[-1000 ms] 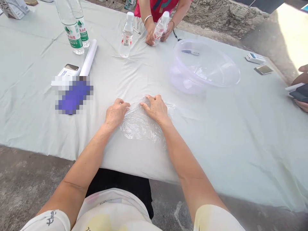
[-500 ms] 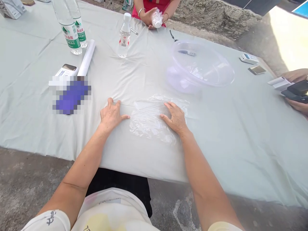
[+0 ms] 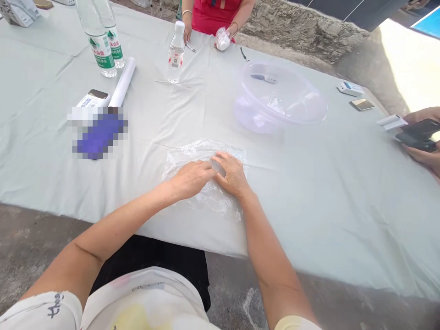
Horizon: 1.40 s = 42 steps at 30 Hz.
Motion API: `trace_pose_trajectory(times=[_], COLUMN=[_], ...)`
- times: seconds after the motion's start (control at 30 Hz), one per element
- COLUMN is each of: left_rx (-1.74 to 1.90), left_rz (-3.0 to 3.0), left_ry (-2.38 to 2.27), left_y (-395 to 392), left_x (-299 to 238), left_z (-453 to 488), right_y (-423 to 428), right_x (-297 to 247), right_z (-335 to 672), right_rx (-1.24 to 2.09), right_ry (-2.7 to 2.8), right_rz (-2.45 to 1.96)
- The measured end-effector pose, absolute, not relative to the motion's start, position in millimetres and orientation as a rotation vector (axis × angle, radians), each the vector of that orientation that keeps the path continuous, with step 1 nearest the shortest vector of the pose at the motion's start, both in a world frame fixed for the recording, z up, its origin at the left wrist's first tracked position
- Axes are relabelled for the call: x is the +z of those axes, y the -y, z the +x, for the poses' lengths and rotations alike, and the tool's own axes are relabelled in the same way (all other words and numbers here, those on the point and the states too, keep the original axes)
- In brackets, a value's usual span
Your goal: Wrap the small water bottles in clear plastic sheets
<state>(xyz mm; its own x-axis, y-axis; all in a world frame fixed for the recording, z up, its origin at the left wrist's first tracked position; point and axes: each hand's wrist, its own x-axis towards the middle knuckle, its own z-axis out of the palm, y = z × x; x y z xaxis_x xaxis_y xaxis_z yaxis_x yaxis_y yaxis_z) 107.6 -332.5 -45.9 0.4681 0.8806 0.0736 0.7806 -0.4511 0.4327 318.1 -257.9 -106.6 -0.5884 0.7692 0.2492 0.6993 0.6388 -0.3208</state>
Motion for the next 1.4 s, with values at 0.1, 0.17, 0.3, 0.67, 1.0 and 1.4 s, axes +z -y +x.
trace_pose_trajectory(times=[0.1,0.17,0.3,0.67,1.0,1.4], left_rx=[0.048,-0.029,-0.172,-0.381,-0.250,1.040], left_rz=[2.372,2.284,2.160,2.151,2.085,1.232], left_ry=[-1.546,-1.609,-1.685,-1.688,-1.505,-2.189], left_y=[318,308,297,295,289,68], left_x=[-48,-49,-45,-36,-15,-10], left_z=[96,75,39,37,43,-22], right_y=[260,260,259,256,301,300], right_x=[-107,-106,-103,-95,-81,-93], right_z=[319,325,337,366,278,277], right_rx=[0.292,0.310,0.369,0.106,0.251,0.298], right_ry=[2.488,2.488,2.496,2.092,2.743,2.712], right_rz=[-1.156,-1.159,-1.185,-1.374,-0.860,-0.926])
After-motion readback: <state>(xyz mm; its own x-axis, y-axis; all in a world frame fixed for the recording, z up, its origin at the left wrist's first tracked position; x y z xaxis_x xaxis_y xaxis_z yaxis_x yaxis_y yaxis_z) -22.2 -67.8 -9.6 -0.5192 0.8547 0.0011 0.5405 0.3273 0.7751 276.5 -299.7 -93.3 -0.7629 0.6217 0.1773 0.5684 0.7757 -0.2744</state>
